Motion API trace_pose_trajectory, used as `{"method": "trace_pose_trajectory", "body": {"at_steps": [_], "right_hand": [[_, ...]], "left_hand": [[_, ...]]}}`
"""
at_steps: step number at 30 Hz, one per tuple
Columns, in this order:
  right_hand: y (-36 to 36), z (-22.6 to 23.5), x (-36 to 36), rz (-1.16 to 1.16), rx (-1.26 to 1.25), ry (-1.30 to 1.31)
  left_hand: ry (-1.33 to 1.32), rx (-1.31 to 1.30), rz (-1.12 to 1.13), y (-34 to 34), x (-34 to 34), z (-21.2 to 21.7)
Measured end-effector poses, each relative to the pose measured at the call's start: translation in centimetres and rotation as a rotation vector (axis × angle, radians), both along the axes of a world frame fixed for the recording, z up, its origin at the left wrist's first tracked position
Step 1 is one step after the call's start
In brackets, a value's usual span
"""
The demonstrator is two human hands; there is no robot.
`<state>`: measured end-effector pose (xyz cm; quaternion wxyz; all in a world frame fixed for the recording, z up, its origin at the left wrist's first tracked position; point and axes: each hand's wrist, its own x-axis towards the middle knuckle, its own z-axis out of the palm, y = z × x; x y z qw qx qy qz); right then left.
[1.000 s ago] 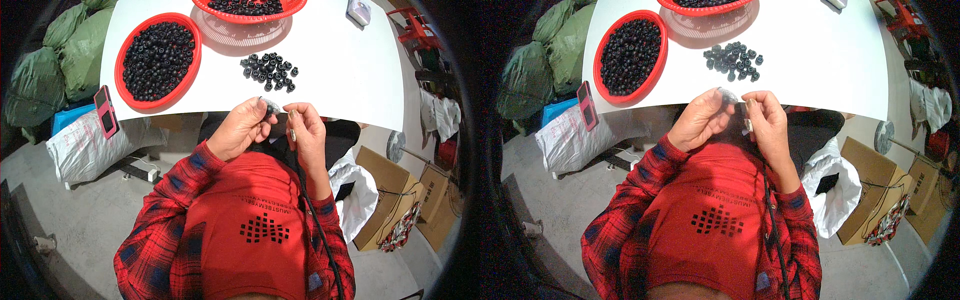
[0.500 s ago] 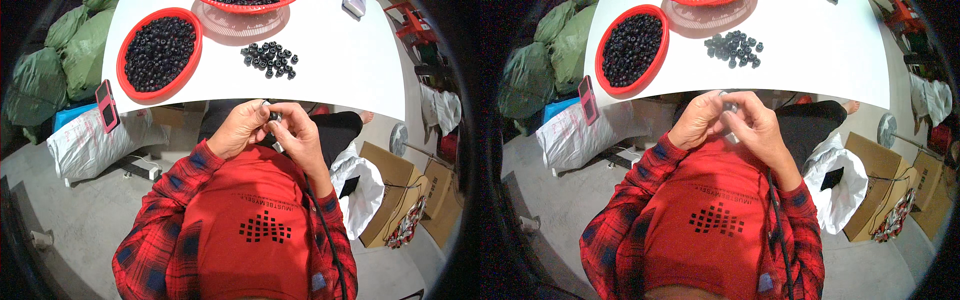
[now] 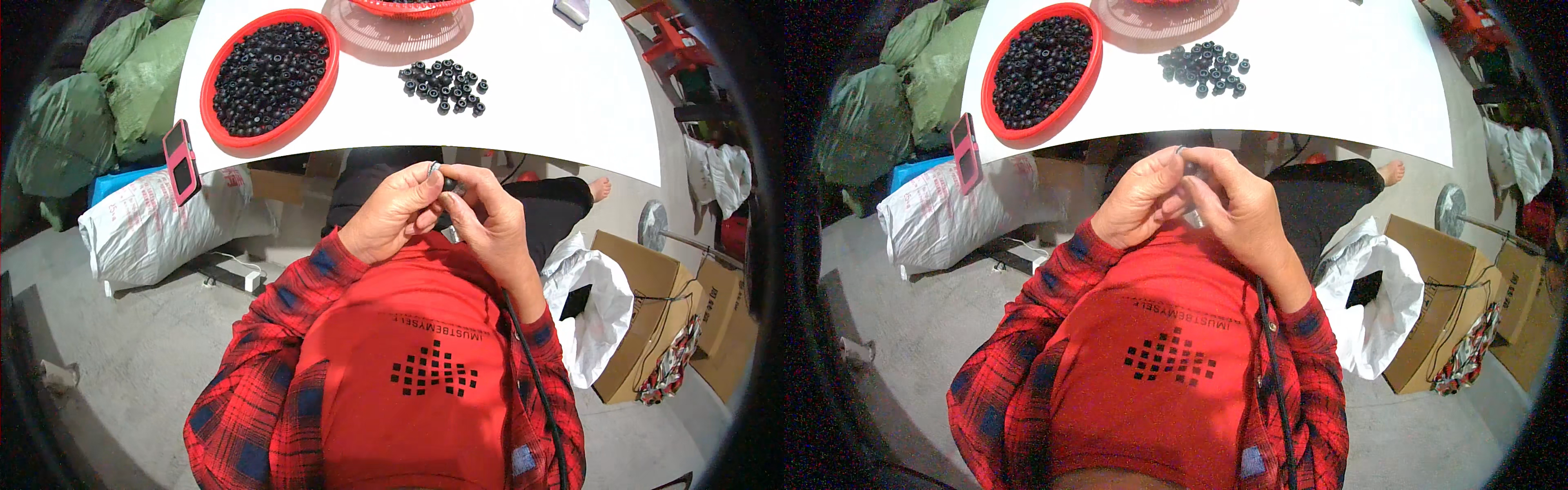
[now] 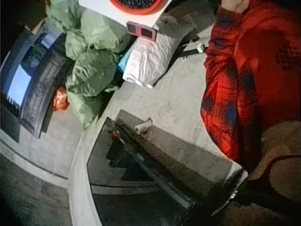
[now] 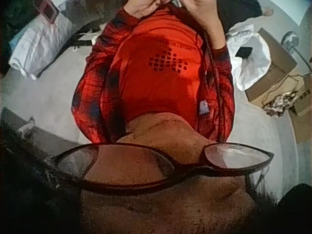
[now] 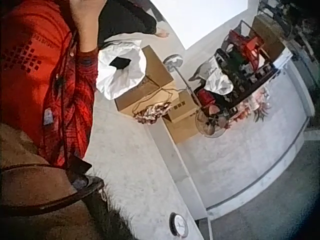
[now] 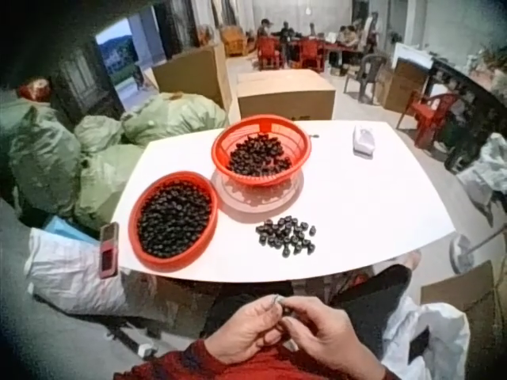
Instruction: The person assembles small black plastic components by hand, pressing pieces together one at a time.
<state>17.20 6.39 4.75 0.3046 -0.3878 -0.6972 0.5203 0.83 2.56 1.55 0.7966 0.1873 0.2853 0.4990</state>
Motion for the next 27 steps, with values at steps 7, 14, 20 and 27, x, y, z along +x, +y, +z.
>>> {"method": "trace_pose_trajectory", "body": {"at_steps": [7, 14, 20, 27], "right_hand": [[-1.2, 0.2, -0.4, -0.001, 0.059, 0.005], [-1.5, 0.2, -0.2, 0.009, 0.088, 0.005], [-1.2, 0.0, -0.1, -0.198, 0.006, 0.043], [-1.2, -0.5, -0.9, -0.277, -0.068, 0.014]], "left_hand": [[0.025, -0.032, 0.013, -1.2, -0.1, 0.9], [0.035, -0.016, 0.018, -1.7, 0.0, 0.4], [0.088, -0.034, 0.023, -1.6, 0.3, 0.5], [0.157, -0.008, 0.007, -2.2, 0.4, -0.1]]}}
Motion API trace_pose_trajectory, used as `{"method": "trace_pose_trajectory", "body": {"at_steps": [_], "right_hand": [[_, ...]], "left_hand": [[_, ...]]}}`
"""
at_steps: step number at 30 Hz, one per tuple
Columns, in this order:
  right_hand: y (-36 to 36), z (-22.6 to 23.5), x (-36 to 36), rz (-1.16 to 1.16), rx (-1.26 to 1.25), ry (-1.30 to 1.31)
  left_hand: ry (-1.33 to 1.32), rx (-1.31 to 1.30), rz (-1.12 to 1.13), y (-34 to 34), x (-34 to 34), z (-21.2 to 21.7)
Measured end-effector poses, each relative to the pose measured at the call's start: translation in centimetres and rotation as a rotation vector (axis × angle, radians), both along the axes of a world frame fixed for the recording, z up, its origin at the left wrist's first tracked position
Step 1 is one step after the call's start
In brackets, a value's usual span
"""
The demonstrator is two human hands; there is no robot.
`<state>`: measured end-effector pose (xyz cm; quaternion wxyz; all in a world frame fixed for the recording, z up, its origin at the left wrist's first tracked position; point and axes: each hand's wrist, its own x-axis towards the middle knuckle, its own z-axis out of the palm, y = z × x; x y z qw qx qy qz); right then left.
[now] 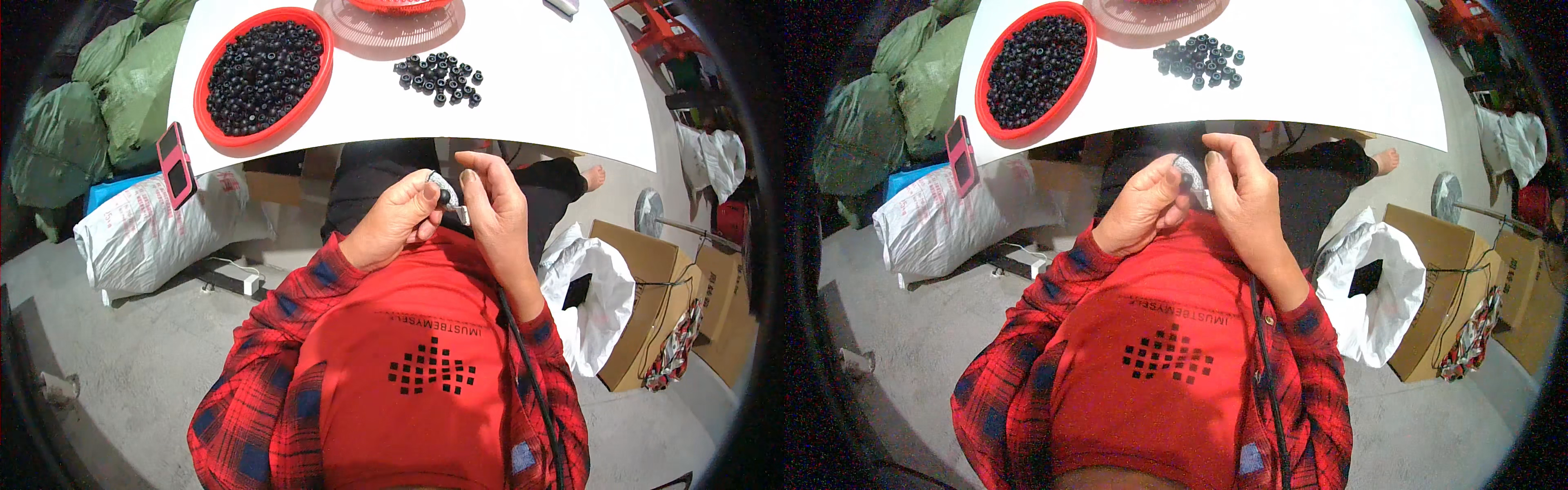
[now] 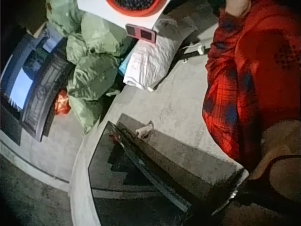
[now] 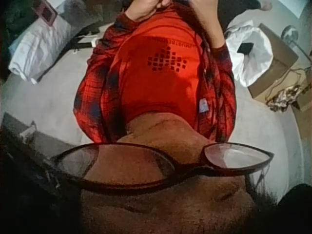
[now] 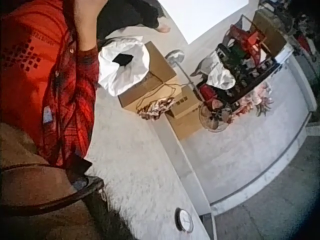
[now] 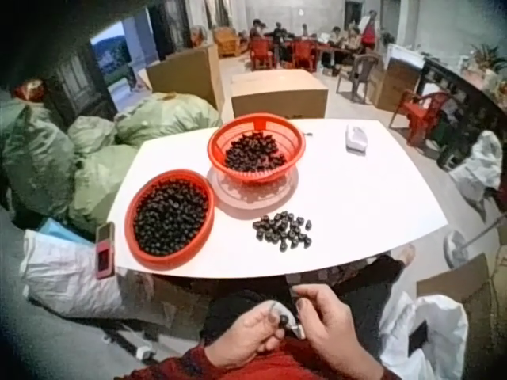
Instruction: The person assembles small black plastic components by hand, pressing pieces together one at a time.
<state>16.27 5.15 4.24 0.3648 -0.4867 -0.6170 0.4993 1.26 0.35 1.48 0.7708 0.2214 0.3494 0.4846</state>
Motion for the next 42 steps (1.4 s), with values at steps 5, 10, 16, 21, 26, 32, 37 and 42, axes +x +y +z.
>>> {"method": "trace_pose_trajectory", "body": {"at_steps": [5, 10, 16, 21, 26, 32, 37, 42], "right_hand": [[-0.1, -0.4, -0.3, -0.026, 0.064, -0.046], [-0.2, -0.5, -0.4, -0.036, 0.095, -0.098], [-0.2, -0.7, -0.4, -0.041, 0.112, -0.134], [-0.2, -0.5, -0.4, -0.053, 0.150, -0.180], [-0.2, -0.6, -0.3, -0.054, 0.159, -0.193], [-0.2, -0.4, -0.3, -0.051, 0.148, -0.224], [-0.4, -0.5, -0.6, -0.083, 0.145, -0.239], [0.2, -1.4, -0.7, -0.185, 0.231, -0.302]], "left_hand": [[0.002, -0.032, -0.029, -0.2, 0.1, -0.5], [-0.071, -0.011, -0.044, -0.2, 0.0, -1.2], [-0.064, -0.024, -0.039, -0.2, 0.1, -0.8], [-0.041, -0.040, -0.029, -0.1, 0.2, -0.9], [-0.048, -0.022, -0.043, -0.2, 0.1, -1.2], [-0.055, -0.027, -0.029, -0.1, 0.1, -1.2], [-0.115, -0.017, -0.039, -0.3, 0.1, -1.5], [-0.076, -0.056, -0.056, -1.0, 0.4, -1.1]]}}
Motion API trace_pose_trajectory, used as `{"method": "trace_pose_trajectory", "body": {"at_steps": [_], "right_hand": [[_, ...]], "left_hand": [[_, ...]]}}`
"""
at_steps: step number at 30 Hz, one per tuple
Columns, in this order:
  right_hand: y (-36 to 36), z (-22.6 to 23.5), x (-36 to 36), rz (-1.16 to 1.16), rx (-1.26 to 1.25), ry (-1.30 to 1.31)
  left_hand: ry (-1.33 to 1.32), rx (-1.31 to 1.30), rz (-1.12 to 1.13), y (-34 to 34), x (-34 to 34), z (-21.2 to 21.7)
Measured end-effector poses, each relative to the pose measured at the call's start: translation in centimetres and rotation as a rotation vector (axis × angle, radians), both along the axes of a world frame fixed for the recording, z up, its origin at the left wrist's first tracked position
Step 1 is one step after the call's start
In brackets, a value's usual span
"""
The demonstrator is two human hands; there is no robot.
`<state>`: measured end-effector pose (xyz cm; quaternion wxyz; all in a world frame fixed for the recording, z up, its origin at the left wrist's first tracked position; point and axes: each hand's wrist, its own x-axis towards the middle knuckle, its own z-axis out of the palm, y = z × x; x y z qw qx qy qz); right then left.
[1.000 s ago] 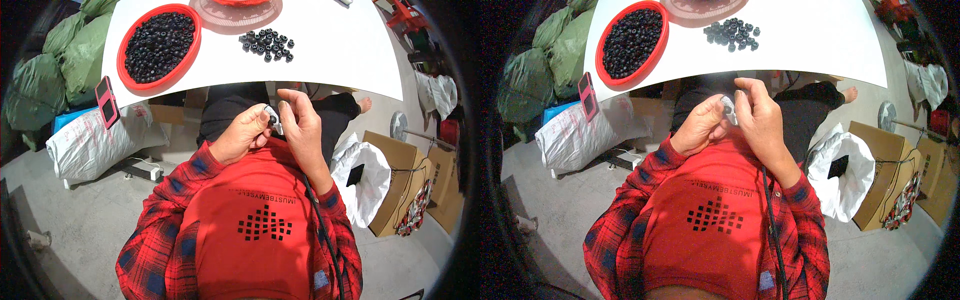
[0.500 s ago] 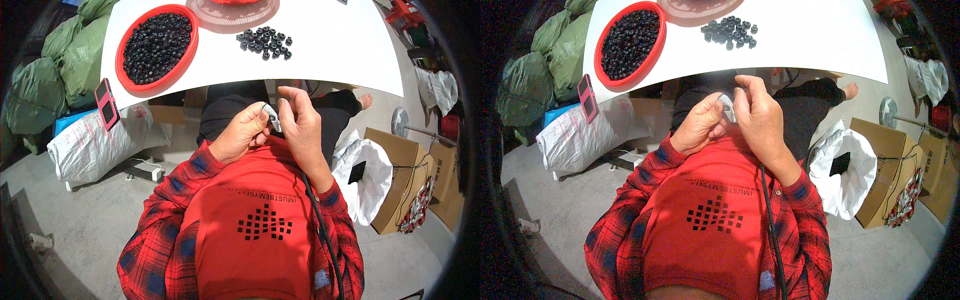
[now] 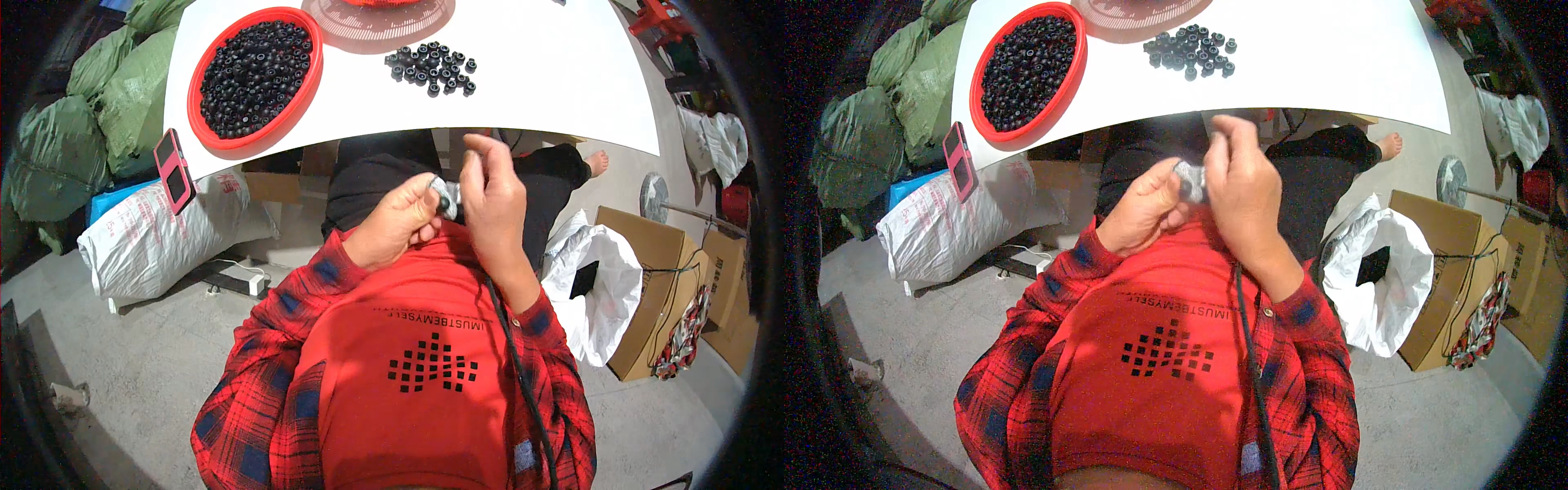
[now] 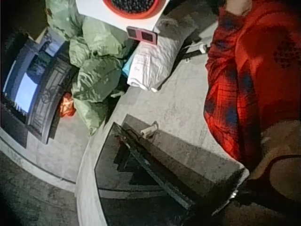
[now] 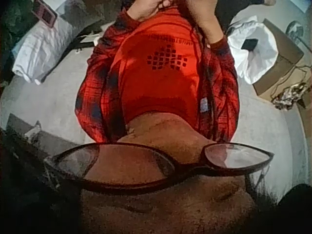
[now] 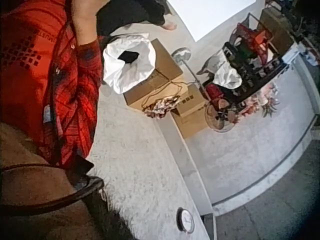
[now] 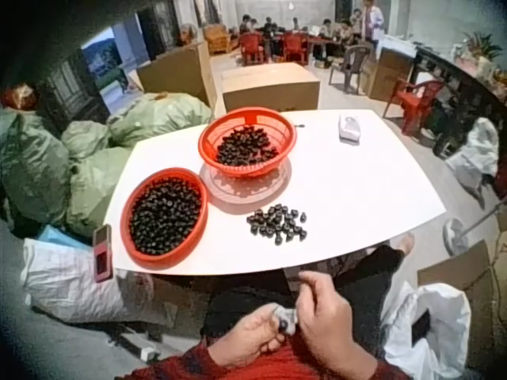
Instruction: The person assembles small black plastic components by hand, pressing pieces together one at a time.
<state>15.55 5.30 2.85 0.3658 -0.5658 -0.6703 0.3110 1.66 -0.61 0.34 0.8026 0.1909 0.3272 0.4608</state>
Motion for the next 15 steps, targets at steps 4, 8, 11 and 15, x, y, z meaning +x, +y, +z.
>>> {"method": "trace_pose_trajectory", "body": {"at_steps": [4, 8, 11, 15], "right_hand": [[1.2, -0.7, 1.0, -0.116, -0.049, 0.097], [1.1, -0.4, 1.3, -0.029, -0.156, 0.270], [0.8, 0.0, 1.1, 0.049, -0.210, 0.363], [0.3, 0.8, 1.0, 0.169, -0.352, 0.430]], "left_hand": [[-0.064, -0.017, -0.012, 0.0, -0.1, 0.1], [-0.195, -0.012, 0.002, 0.6, -0.5, -0.3], [-0.255, 0.017, -0.005, 0.9, -0.6, -0.5], [-0.268, 0.029, 0.037, 0.8, -0.4, -0.8]]}}
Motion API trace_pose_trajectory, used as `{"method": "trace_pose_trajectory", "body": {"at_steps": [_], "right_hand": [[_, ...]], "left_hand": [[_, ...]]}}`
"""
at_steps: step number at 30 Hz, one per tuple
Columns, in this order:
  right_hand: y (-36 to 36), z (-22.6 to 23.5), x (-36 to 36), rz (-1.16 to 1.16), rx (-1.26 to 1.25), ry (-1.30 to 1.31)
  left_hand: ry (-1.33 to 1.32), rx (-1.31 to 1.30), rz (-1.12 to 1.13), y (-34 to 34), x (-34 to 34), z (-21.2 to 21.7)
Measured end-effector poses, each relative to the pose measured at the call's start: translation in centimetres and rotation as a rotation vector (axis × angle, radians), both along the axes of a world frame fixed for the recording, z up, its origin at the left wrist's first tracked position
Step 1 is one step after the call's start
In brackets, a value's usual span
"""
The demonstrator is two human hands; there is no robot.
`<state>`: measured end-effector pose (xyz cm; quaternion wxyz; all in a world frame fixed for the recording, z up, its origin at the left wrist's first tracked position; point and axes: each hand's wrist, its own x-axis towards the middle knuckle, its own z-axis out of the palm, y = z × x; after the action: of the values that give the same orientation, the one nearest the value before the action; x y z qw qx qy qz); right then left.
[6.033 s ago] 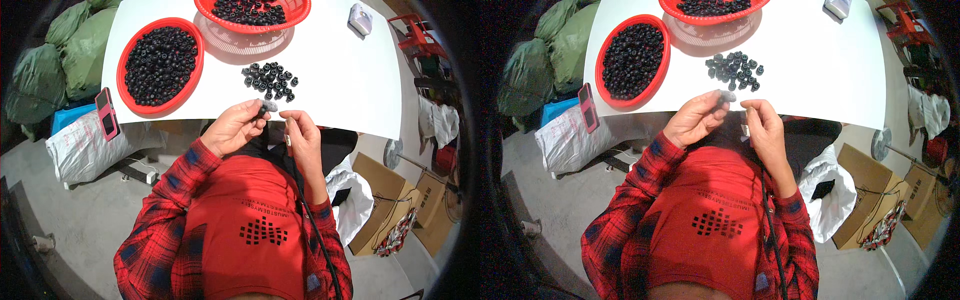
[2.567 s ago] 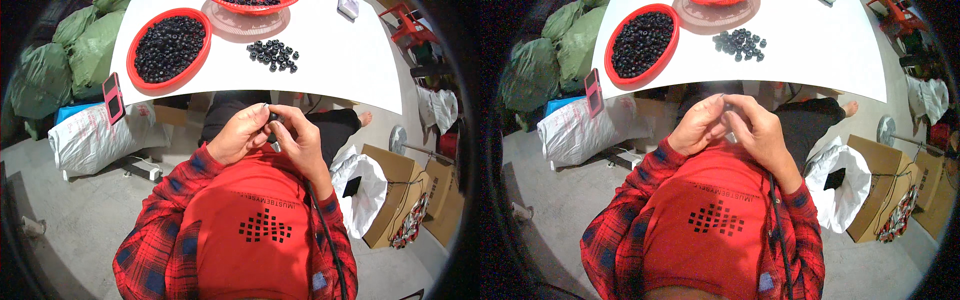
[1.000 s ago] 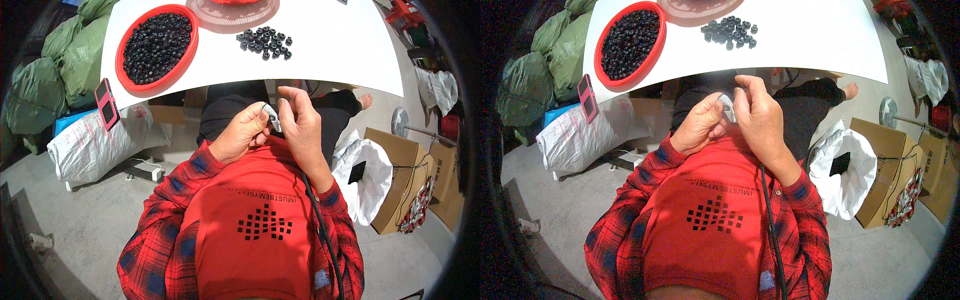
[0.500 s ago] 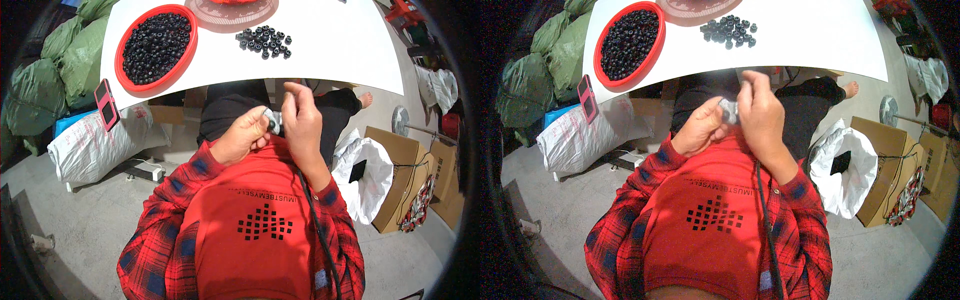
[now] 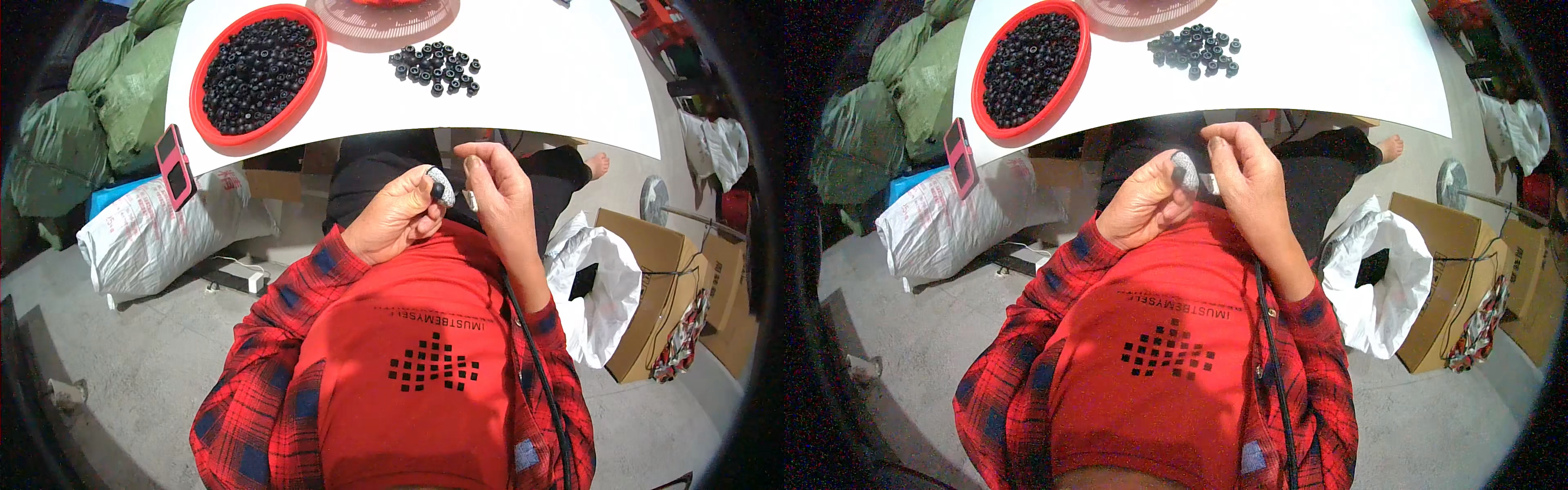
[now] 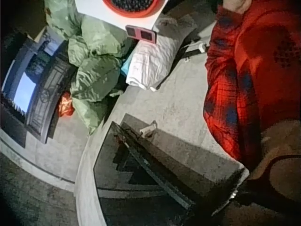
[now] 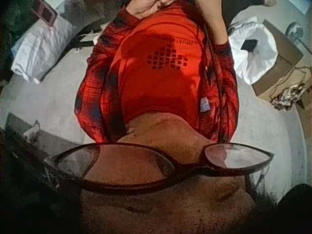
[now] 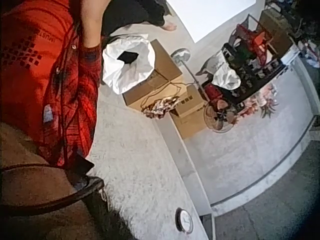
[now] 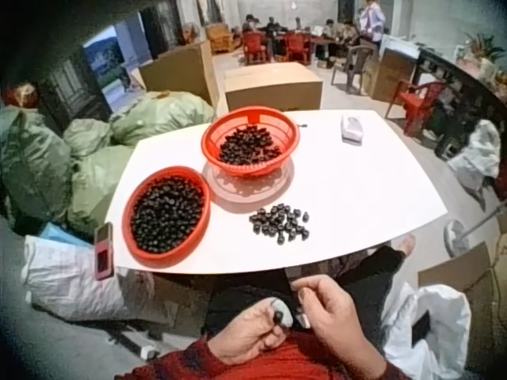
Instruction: The person assembles small black plastic components by hand, pressing pieces together one at a time.
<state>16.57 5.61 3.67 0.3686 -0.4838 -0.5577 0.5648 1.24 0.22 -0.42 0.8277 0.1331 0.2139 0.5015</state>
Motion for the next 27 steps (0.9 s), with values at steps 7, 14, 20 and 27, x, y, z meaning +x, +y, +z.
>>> {"method": "trace_pose_trajectory", "body": {"at_steps": [7, 14, 20, 27], "right_hand": [[-0.7, 1.1, 0.1, 0.160, -0.155, 0.124], [-0.3, 1.3, 0.1, 0.221, -0.184, 0.034], [-0.3, 0.7, 0.4, 0.208, -0.209, 0.127], [-0.6, 0.4, -0.1, 0.131, -0.158, 0.123]], "left_hand": [[0.156, -0.075, 0.058, 0.1, 0.2, 1.1], [0.358, 0.091, 0.094, 0.0, 0.1, 0.4], [0.321, 0.076, 0.097, 0.1, 0.2, 0.3], [0.352, 0.092, 0.103, 0.2, 0.3, 0.5]]}}
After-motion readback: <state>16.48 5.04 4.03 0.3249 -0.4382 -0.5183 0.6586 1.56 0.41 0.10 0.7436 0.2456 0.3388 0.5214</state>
